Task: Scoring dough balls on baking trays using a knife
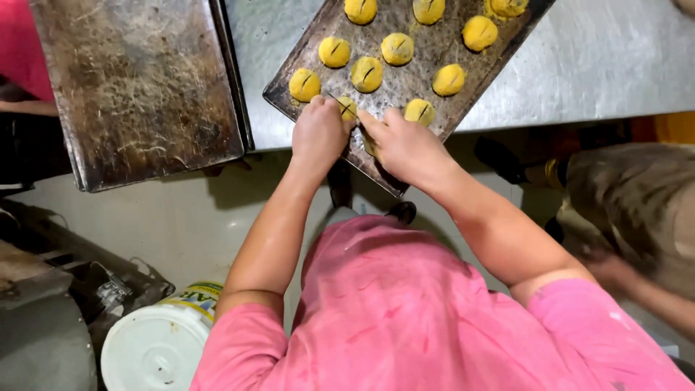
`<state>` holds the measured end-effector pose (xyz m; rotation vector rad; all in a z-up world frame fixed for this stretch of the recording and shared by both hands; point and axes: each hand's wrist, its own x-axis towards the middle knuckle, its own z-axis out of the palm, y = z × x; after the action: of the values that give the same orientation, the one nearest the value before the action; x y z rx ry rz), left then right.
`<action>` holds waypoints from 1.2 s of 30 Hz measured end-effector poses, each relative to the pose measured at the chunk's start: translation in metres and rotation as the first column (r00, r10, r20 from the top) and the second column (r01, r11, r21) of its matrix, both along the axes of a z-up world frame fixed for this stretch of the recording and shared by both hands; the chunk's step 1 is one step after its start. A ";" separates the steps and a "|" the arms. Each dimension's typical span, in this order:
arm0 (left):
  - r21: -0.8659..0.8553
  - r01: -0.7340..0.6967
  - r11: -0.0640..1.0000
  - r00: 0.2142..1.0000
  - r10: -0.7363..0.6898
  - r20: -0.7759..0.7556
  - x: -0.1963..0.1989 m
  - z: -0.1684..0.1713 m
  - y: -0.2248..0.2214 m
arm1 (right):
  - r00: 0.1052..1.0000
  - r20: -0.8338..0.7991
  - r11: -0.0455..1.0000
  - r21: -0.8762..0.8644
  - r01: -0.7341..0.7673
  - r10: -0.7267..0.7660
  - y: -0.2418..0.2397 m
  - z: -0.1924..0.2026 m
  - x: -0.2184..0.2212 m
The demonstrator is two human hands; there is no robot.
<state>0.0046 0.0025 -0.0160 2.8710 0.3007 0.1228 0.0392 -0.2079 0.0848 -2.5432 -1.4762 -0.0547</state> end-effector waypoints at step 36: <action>0.251 0.182 0.951 0.951 -0.235 0.201 0.104 -0.025 0.055 | 0.984 -0.020 0.957 -0.233 0.170 -0.179 0.027 0.021 0.065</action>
<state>0.1089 0.0574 -0.0409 3.0528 -0.0703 0.4732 0.1041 -0.1809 0.1060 -2.8356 -1.3077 0.1516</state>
